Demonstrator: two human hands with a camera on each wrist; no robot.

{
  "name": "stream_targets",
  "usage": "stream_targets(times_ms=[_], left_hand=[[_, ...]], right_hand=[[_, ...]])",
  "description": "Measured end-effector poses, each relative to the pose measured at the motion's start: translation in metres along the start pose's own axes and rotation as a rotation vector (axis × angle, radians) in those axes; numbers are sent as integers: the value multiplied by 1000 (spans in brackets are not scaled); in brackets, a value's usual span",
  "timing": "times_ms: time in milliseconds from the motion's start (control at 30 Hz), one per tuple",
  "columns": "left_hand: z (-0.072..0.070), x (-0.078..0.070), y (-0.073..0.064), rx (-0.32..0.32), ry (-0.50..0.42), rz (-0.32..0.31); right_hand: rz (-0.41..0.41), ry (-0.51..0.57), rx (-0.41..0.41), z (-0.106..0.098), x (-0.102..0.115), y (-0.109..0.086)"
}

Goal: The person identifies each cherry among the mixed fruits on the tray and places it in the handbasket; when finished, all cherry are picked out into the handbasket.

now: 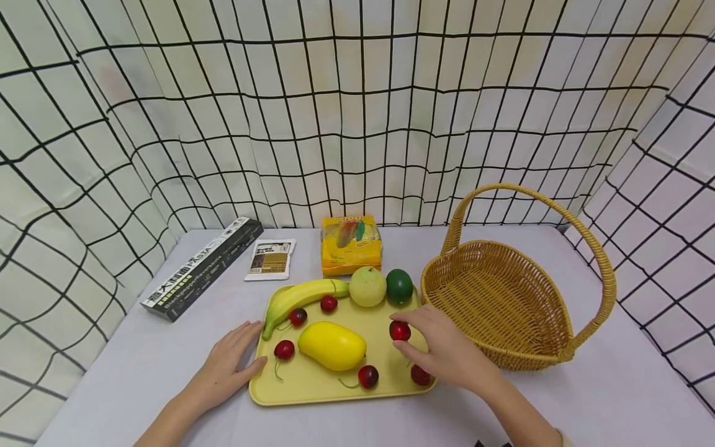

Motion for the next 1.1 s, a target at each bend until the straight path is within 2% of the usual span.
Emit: stream_targets(times_ms=[133,233,367,567,833,1100], left_hand=[[0,0,0,3,1,-3],[0,1,0,5,4,-5],[-1,0,0,2,1,-2],[-1,0,0,-3,2,5],[-1,0,-1,-15,4,15],[0,1,-1,-18,4,16]], right_hand=[[-75,-27,-120,-13,-8,2],[-72,-40,-167,-20,-15,2],[-33,-37,-188,-25,-25,1],[27,-41,-192,-28,-40,0],[164,0,-144,-34,-65,-2],[196,-38,-99,-31,-85,-3]])
Point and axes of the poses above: each hand's wrist, its own y-axis towards the middle knuckle, its own z-axis out of the palm, x = y × z, the point moved 3 cm from there along y, towards the middle knuckle, and after that the axes turned 5 degrees about -z, right-handed, at the moved point
